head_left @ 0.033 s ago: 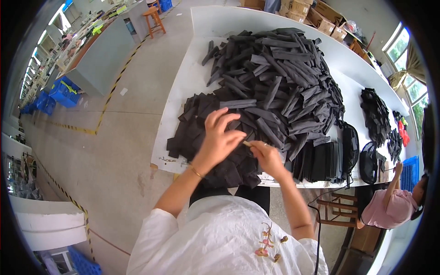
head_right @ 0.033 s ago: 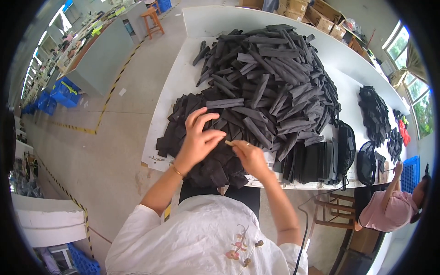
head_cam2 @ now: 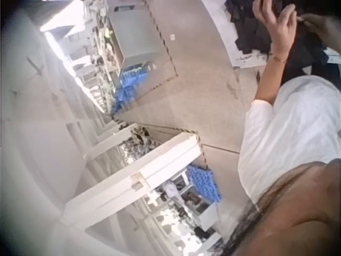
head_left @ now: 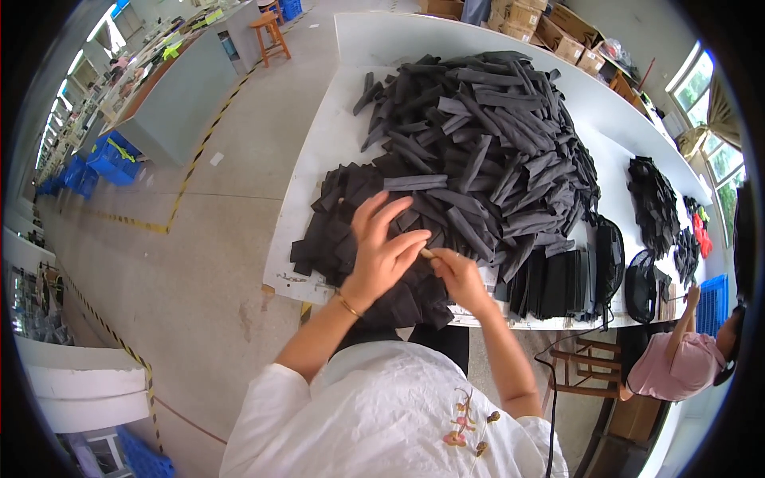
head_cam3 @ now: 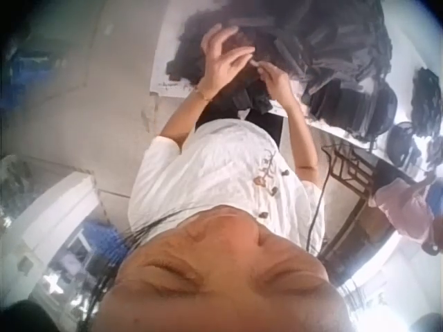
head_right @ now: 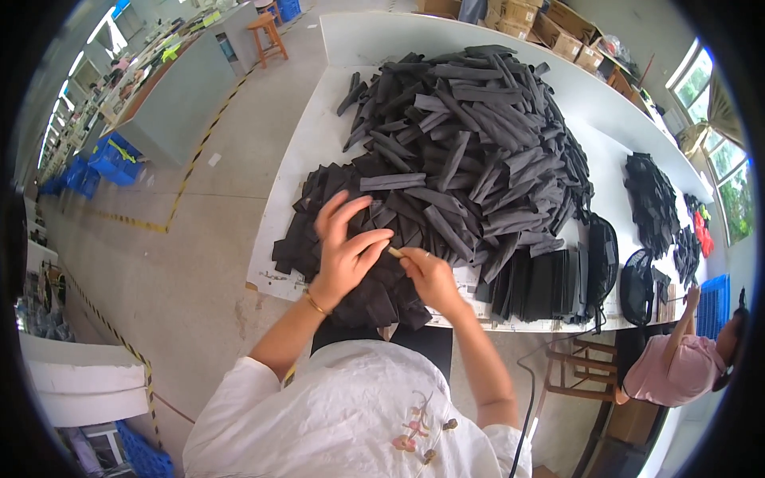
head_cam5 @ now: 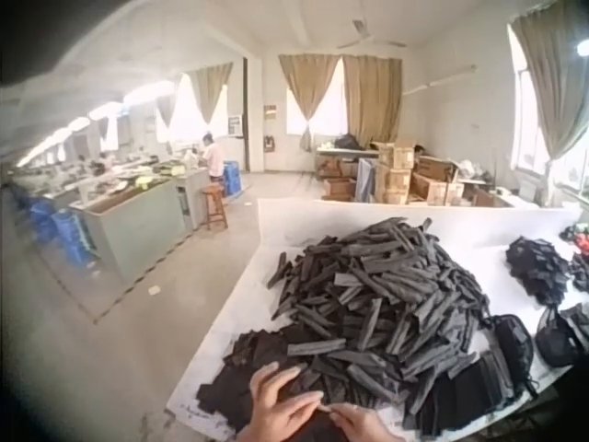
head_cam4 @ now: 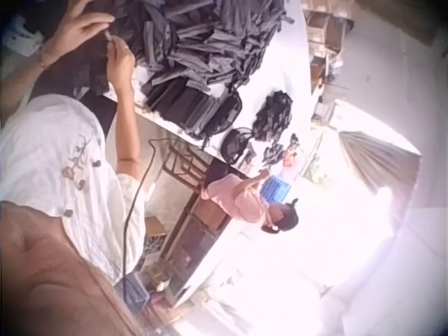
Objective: Inserting wooden rods into fabric sleeves as part of an assembly process.
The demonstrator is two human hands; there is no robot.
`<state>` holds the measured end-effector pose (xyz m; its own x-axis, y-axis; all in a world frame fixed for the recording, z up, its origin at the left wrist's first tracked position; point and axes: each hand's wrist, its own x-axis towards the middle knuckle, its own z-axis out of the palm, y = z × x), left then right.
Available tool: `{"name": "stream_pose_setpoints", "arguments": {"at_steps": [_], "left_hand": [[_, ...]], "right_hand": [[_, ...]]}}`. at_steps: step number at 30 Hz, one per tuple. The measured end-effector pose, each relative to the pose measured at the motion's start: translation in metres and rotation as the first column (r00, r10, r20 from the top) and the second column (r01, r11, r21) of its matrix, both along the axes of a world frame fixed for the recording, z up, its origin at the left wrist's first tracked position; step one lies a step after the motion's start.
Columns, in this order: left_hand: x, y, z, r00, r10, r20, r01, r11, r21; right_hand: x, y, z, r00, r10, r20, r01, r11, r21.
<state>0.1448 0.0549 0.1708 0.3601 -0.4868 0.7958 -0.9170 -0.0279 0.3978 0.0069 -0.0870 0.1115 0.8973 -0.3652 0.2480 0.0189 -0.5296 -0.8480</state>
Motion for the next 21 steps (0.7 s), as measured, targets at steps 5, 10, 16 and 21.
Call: {"name": "stream_pose_setpoints", "arguments": {"at_steps": [5,10,16,21], "left_hand": [[0.005,0.013,-0.052,0.373,-0.512,-0.774,-0.180,0.778,-0.601],[-0.005,-0.005,-0.083,-0.246,-0.723,-0.645,-0.233,0.690,-0.685],[-0.008,-0.005,-0.067,-0.218,-0.636,-0.741,-0.267,0.769,-0.581],[0.005,-0.004,-0.058,-0.188,-0.538,-0.822,-0.339,0.821,-0.460]], "right_hand": [[0.000,0.036,-0.006,0.995,0.058,-0.077,-0.029,0.943,0.330],[0.008,0.069,-0.031,0.994,-0.104,-0.035,0.109,0.975,0.194],[-0.003,0.094,-0.036,0.968,-0.241,-0.066,0.250,0.950,0.185],[-0.045,0.100,-0.045,0.973,-0.166,-0.159,0.190,0.970,0.149]]}}
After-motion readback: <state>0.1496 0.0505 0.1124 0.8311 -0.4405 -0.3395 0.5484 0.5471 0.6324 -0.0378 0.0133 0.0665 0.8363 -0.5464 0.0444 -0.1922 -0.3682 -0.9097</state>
